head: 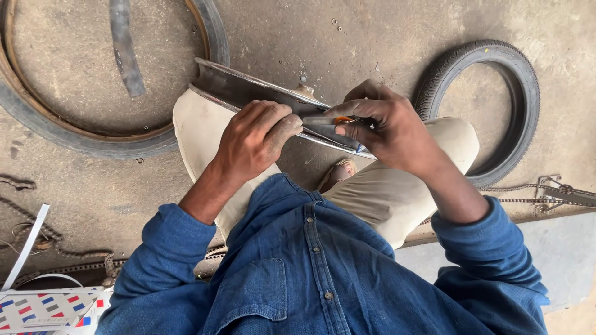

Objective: Installing a rubber rim strip onto a motorcycle or bicycle wheel rim to protect the inner tube from spokes.

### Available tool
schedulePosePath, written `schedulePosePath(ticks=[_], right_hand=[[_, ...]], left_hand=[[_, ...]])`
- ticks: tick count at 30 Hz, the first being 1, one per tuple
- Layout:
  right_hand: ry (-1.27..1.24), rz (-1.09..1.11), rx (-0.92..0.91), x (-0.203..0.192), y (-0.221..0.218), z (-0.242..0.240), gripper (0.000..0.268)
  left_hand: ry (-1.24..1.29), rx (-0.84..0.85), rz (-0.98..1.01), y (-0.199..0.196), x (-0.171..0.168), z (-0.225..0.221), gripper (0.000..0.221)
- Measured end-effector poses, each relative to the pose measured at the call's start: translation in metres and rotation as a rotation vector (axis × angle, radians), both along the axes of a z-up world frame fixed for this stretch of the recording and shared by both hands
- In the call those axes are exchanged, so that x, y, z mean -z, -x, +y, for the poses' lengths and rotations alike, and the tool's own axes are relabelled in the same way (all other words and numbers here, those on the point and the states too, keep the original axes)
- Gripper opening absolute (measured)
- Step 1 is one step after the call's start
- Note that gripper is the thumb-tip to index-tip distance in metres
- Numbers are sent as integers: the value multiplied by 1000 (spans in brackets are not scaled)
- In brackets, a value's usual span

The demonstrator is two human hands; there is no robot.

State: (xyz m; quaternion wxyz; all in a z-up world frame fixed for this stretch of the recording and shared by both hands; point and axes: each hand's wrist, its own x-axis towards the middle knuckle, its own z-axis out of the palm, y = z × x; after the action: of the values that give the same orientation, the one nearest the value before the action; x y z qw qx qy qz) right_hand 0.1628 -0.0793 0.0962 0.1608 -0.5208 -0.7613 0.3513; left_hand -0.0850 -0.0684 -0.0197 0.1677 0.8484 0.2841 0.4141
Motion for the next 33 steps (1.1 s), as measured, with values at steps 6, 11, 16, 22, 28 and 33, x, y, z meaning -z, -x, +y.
schedulePosePath(ticks=[6,11,16,22,28,33], right_hand=[[4,-23,-67,-3,6,9,19],[20,-25,-103,-10,13,17,19],[13,-52,-143,-8,10,18,19],[13,-70,-163,-5,5,17,21],[20,-41,-195,-2,-4,16,24],[27,-40,-207,-5,-4,18,26]], left_hand=[[13,-15,-44,2,6,-2,21],[1,-22,-64,0,10,-1,22],[0,-31,-84,-1,12,-1,20],[-43,-31,-94,-5,20,-2,17],[-32,-50,-94,-6,19,-1,19],[27,-38,-120,-5,14,-1,19]])
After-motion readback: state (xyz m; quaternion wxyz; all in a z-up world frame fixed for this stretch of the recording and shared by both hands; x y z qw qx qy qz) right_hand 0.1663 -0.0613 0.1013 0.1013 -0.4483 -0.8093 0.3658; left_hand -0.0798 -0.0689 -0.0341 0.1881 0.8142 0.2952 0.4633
